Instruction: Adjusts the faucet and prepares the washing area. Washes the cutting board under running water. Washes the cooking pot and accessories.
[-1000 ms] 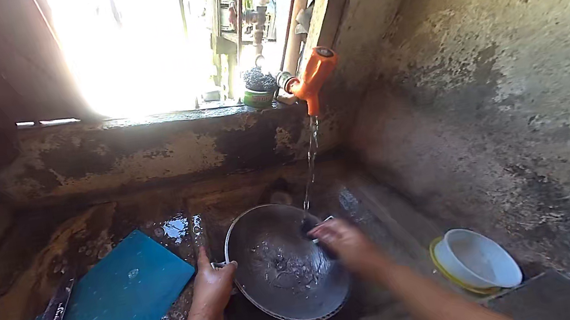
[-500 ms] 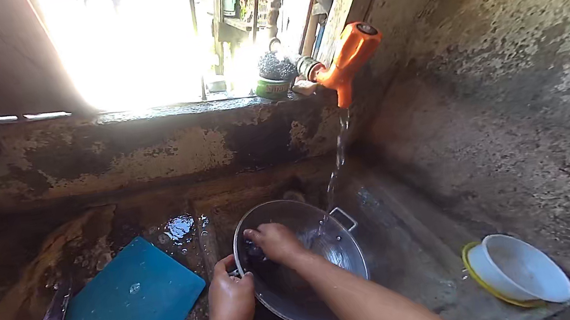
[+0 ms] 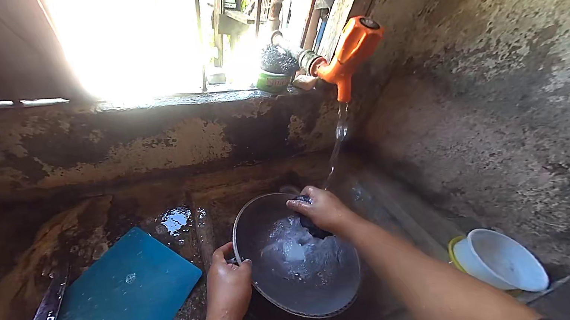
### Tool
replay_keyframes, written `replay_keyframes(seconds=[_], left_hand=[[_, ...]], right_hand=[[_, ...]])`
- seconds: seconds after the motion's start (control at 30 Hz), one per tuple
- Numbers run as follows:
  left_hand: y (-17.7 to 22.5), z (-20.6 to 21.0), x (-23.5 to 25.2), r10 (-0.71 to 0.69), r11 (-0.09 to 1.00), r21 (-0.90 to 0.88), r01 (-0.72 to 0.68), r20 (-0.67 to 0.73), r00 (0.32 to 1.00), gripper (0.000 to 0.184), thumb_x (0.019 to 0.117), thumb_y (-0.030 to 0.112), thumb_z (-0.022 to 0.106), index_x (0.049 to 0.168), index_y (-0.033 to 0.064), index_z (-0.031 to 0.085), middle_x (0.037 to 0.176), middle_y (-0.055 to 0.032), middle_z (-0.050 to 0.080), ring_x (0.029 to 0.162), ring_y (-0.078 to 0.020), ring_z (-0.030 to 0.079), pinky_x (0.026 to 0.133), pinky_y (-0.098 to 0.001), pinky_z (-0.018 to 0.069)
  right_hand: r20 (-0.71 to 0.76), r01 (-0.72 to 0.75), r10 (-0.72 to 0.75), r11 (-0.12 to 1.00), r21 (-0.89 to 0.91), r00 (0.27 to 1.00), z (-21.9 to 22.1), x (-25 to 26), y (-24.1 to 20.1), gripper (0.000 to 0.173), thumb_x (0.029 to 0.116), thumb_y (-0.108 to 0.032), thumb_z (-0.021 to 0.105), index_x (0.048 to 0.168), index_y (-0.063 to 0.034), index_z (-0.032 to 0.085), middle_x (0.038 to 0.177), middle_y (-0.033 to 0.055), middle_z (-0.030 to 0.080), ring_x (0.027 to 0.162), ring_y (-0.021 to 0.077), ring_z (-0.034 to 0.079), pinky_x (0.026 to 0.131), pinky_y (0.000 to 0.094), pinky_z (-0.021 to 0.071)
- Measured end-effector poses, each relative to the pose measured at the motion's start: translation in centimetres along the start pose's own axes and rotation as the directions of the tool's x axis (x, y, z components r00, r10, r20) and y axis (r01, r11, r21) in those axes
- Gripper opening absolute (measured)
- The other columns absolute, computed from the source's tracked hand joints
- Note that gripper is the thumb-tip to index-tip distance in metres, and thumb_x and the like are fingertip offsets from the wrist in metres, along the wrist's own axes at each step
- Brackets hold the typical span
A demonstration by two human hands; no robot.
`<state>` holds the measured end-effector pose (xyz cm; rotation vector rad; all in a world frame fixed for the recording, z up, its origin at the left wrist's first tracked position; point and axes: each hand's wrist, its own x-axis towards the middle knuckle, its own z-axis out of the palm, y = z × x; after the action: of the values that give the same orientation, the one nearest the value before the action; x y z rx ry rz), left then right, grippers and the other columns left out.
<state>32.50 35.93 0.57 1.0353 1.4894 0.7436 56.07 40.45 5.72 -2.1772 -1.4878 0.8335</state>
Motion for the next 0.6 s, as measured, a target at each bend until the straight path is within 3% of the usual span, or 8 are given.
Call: replay_keyframes(seconds=[0.1,0.13,0.2,0.27,0.37,0.47,0.53,0.6], left_hand=[[-0.1,0.1,0.1,0.011,1.000,-0.010,-0.011,-0.010,1.000,0.051,0.0931,0.008,0.070,0.141,0.0095,0.053,0.082,-0.0100,0.064,0.068,-0.0189,0.063,0.066,-0.0367,0.0560],[-0.1,0.1,0.1,0.010,1.000,-0.015,-0.010,-0.004,1.000,0.051,0.0936,0.008,0.070,0.142,0.0093,0.053,0.083,-0.0105,0.064,0.068,-0.0193,0.064,0.066,-0.0369,0.0565],[-0.2,0.1,0.2,0.012,1.000,-0.027,-0.012,-0.002,1.000,0.051,0.0945,0.007,0.069,0.142,0.0087,0.052,0.083,-0.0115,0.064,0.068,-0.0197,0.064,0.064,-0.0370,0.0573],[-0.2,0.1,0.2,0.006,0.999,-0.036,-0.006,-0.005,1.000,0.049,0.0956,0.007,0.068,0.142,0.0088,0.052,0.088,-0.0129,0.066,0.071,-0.0206,0.066,0.066,-0.0377,0.0575],[-0.3,0.0,0.3,-0.001,0.999,-0.033,0.000,-0.010,1.000,0.048,0.0966,0.007,0.067,0.143,0.0093,0.052,0.095,-0.0146,0.068,0.077,-0.0224,0.068,0.069,-0.0397,0.0582],[-0.4,0.1,0.3,0.009,1.000,-0.021,-0.009,-0.013,1.000,0.050,0.0964,0.007,0.067,0.144,0.0094,0.052,0.097,-0.0151,0.067,0.079,-0.0227,0.067,0.071,-0.0403,0.0572],[-0.4,0.0,0.3,0.002,1.000,-0.021,-0.002,-0.014,1.000,0.050,0.0965,0.007,0.067,0.144,0.0095,0.052,0.100,-0.0158,0.068,0.079,-0.0230,0.067,0.070,-0.0402,0.0574],[-0.4,0.1,0.2,0.002,1.000,-0.023,-0.003,-0.017,1.000,0.049,0.0970,0.007,0.067,0.144,0.0096,0.052,0.102,-0.0169,0.068,0.079,-0.0239,0.068,0.070,-0.0410,0.0581]], right_hand=[[0.068,0.054,-0.047,0.993,-0.108,0.997,2.5,0.5,3.9,0.046,0.0983,-0.038,0.069,0.127,-0.0030,0.062,0.116,0.0232,0.067,0.109,0.0392,0.066,0.094,0.0613,0.0517],[0.127,0.098,-0.079,0.985,-0.145,0.989,3.6,0.2,4.8,0.052,0.0965,-0.036,0.072,0.137,-0.0061,0.058,0.131,0.0224,0.062,0.123,0.0401,0.059,0.104,0.0614,0.0473],[0.308,0.209,-0.122,0.939,-0.271,0.944,5.5,-1.2,5.4,0.070,0.0937,-0.046,0.072,0.152,-0.0167,0.049,0.157,0.0179,0.044,0.145,0.0424,0.038,0.117,0.0646,0.0322],[0.469,0.309,-0.143,0.903,-0.300,0.872,6.7,-3.9,4.8,0.067,0.0962,-0.055,0.063,0.154,-0.0228,0.049,0.164,0.0169,0.033,0.150,0.0441,0.028,0.118,0.0674,0.0268],[0.618,0.388,-0.203,0.904,-0.181,0.760,6.2,-7.5,3.9,0.060,0.1010,-0.058,0.053,0.150,-0.0236,0.054,0.159,0.0165,0.041,0.145,0.0410,0.037,0.117,0.0615,0.0318],[0.707,0.445,-0.234,0.886,-0.127,0.668,4.6,-9.0,3.9,0.063,0.0952,-0.052,0.068,0.147,-0.0185,0.055,0.149,0.0182,0.051,0.139,0.0392,0.045,0.115,0.0597,0.0349],[0.715,0.527,-0.272,0.835,-0.158,0.645,3.8,-9.4,4.3,0.054,0.0921,-0.035,0.076,0.140,-0.0161,0.060,0.138,0.0172,0.059,0.132,0.0372,0.052,0.111,0.0584,0.0406],[0.696,0.574,-0.310,0.799,-0.178,0.648,2.7,-9.9,4.8,0.044,0.0876,-0.014,0.075,0.130,-0.0157,0.065,0.126,0.0151,0.065,0.122,0.0349,0.060,0.102,0.0598,0.0472]])
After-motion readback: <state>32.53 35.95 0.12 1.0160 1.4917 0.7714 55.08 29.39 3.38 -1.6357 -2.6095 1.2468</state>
